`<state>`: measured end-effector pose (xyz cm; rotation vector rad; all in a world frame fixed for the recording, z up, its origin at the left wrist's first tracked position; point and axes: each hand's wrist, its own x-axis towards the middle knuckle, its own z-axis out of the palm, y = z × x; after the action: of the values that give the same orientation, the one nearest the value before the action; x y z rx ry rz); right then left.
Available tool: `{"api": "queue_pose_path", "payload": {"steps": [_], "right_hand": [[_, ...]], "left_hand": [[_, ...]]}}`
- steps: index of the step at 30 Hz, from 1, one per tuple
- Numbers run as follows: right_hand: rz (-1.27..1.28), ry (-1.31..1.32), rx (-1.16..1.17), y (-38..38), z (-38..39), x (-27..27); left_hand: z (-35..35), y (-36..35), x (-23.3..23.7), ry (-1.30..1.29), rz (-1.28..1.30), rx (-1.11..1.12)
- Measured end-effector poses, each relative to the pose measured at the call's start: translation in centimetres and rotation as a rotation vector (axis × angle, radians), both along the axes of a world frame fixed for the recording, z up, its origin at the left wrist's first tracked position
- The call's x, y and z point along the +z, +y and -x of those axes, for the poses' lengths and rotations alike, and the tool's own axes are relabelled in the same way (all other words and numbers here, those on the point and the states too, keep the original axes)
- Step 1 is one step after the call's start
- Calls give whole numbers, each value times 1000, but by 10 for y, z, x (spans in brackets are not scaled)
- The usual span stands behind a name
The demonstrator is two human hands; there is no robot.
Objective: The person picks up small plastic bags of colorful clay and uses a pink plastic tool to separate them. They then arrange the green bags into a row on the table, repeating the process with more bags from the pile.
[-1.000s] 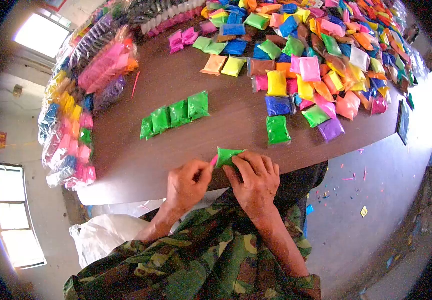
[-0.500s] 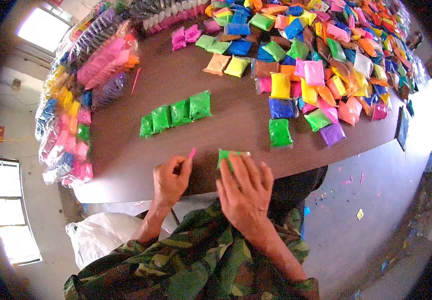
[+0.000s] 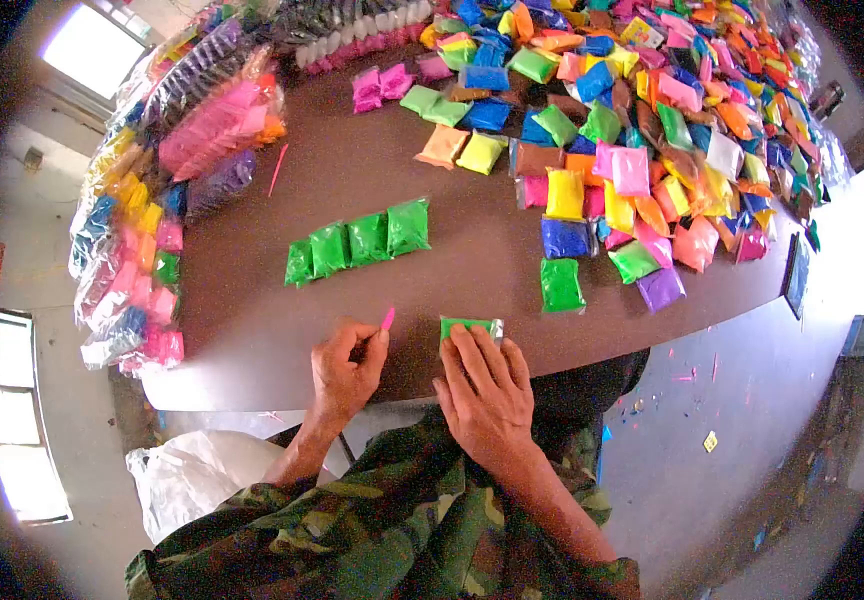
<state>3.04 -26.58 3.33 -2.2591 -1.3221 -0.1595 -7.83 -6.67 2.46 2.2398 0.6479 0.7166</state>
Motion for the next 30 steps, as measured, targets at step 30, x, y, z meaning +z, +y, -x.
{"api": "queue_pose_path", "payload": {"steps": [30], "right_hand": [[-17,-15,-36,53,-88,22]], "left_hand": [[3,4,3,5,166,39]]}}
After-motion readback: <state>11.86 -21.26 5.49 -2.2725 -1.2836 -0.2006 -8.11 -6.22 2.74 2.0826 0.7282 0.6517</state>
